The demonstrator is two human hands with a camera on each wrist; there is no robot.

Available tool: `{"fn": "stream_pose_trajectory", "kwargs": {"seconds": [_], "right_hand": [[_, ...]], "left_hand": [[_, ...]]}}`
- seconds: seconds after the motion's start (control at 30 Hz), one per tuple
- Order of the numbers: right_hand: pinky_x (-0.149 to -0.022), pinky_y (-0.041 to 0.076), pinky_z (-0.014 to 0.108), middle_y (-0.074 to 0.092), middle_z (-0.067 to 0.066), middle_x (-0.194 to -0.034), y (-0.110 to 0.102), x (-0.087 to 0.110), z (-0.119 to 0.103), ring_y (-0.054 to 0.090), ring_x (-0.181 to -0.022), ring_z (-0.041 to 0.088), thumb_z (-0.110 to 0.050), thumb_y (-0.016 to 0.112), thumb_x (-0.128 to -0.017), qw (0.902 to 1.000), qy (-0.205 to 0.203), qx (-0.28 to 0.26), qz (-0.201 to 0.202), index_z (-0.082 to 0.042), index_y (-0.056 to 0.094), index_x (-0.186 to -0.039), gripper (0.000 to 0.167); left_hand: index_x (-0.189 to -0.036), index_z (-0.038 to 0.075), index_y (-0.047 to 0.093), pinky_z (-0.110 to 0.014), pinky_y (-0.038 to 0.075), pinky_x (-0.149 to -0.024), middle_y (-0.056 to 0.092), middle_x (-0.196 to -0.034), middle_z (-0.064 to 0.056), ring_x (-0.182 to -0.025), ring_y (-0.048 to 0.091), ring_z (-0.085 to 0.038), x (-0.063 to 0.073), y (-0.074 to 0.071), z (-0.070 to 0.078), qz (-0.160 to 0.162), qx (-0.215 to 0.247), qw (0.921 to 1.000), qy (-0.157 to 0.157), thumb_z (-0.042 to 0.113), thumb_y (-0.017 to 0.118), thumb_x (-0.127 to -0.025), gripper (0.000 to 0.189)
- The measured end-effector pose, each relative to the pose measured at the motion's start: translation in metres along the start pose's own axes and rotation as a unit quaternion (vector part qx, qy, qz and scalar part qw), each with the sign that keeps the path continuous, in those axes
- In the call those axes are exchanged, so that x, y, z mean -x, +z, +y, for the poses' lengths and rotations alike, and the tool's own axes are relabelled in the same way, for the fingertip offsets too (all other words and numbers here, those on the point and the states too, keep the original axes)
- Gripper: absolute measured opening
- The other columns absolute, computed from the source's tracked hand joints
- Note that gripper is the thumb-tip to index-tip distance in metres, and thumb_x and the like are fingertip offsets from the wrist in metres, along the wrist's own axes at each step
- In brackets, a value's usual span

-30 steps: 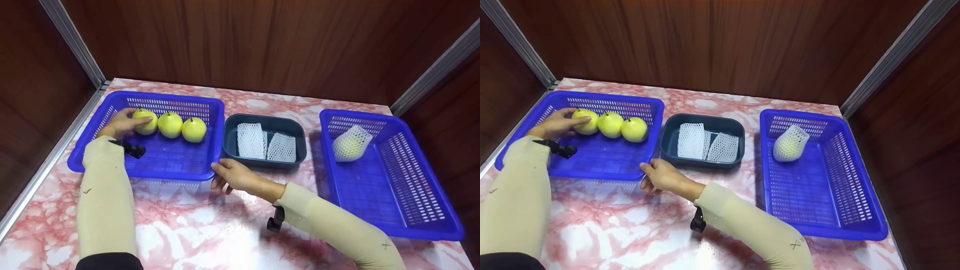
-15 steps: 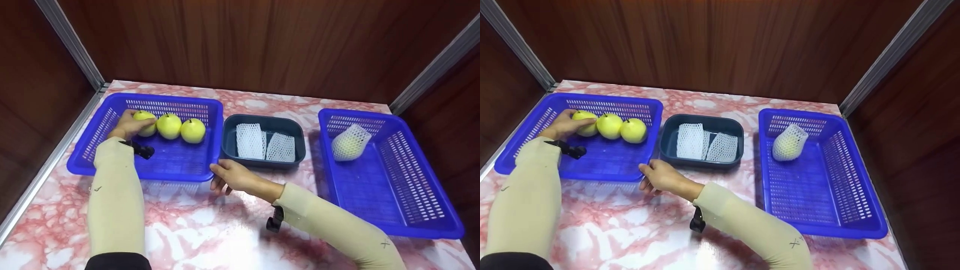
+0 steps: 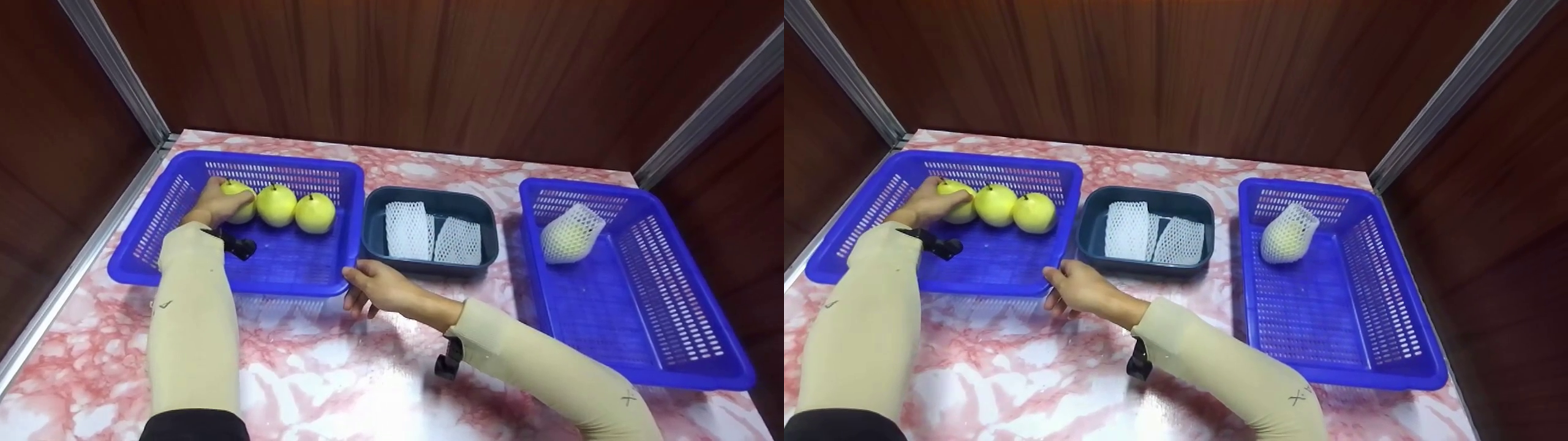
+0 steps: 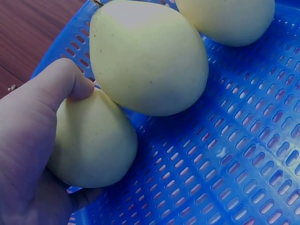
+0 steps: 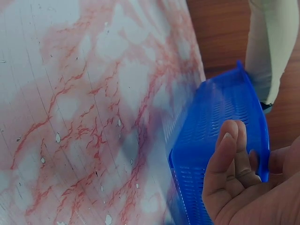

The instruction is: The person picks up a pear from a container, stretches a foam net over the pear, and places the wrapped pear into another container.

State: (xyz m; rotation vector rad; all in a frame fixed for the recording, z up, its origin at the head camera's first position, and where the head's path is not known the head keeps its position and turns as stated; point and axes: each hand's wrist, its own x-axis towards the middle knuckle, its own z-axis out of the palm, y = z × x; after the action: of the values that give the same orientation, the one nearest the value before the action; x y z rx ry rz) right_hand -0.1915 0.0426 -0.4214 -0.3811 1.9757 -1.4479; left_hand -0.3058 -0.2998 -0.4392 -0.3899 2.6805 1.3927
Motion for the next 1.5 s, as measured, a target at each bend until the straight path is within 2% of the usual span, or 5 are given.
{"fn": "stream_pose_trajectory", "kwargs": {"seconds": [0.33, 0.83, 1.07, 1.3, 1.5], "right_hand": [[-0.046, 0.046, 0.025, 0.065, 0.001, -0.069, 0.0, -0.001, -0.002, 0.063, -0.057, 0.012, -0.022, 0.041, -0.111, 1.0, -0.003, 0.001, 0.003, 0.004, 0.055, -0.114, 0.03], [-0.047, 0.047, 0.025, 0.065, 0.002, -0.07, 0.001, 0.0, -0.001, 0.063, -0.058, 0.013, -0.023, 0.042, -0.111, 1.0, -0.001, 0.007, -0.002, 0.0, 0.056, -0.108, 0.027], [-0.048, 0.047, 0.025, 0.065, 0.002, -0.071, 0.001, -0.001, -0.001, 0.064, -0.058, 0.013, -0.024, 0.042, -0.111, 0.9999, 0.001, 0.009, -0.007, 0.0, 0.056, -0.111, 0.028], [-0.048, 0.047, 0.026, 0.066, 0.002, -0.07, -0.003, 0.001, 0.0, 0.063, -0.058, 0.014, -0.024, 0.044, -0.111, 0.9998, 0.003, 0.021, -0.002, -0.008, 0.055, -0.097, 0.024], [-0.048, 0.047, 0.026, 0.067, 0.004, -0.071, -0.004, 0.002, 0.0, 0.063, -0.059, 0.016, -0.027, 0.045, -0.11, 0.9997, 0.01, 0.02, 0.001, -0.007, 0.058, -0.101, 0.026]], "left_hand": [[-0.13, -0.011, 0.041, -0.028, 0.046, -0.084, 0.049, -0.115, -0.018, -0.1, 0.051, -0.027, 0.0, -0.002, 0.003, 0.005, -0.016, 0.9997, 0.02, 0.024, 0.061, -0.089, 0.058], [-0.116, -0.002, 0.049, -0.025, 0.048, -0.073, 0.051, -0.106, -0.014, -0.082, 0.053, -0.016, 0.005, -0.019, 0.004, -0.029, -0.033, 0.999, -0.001, 0.033, 0.062, -0.091, 0.045], [-0.128, -0.01, 0.041, -0.026, 0.049, -0.076, 0.048, -0.114, -0.019, -0.09, 0.053, -0.023, 0.007, -0.024, 0.004, -0.037, -0.036, 0.9986, -0.009, 0.032, 0.061, -0.09, 0.06], [-0.141, -0.014, 0.026, -0.029, 0.049, -0.086, 0.042, -0.127, -0.022, -0.108, 0.05, -0.031, 0.009, -0.023, 0.007, -0.022, 0.005, 0.9996, -0.014, 0.03, 0.061, -0.091, 0.075], [-0.145, -0.009, 0.026, -0.024, 0.051, -0.077, 0.038, -0.137, -0.023, -0.109, 0.051, -0.028, 0.009, -0.027, 0.014, -0.024, 0.024, 0.9994, -0.009, 0.036, 0.058, -0.096, 0.074]]}}
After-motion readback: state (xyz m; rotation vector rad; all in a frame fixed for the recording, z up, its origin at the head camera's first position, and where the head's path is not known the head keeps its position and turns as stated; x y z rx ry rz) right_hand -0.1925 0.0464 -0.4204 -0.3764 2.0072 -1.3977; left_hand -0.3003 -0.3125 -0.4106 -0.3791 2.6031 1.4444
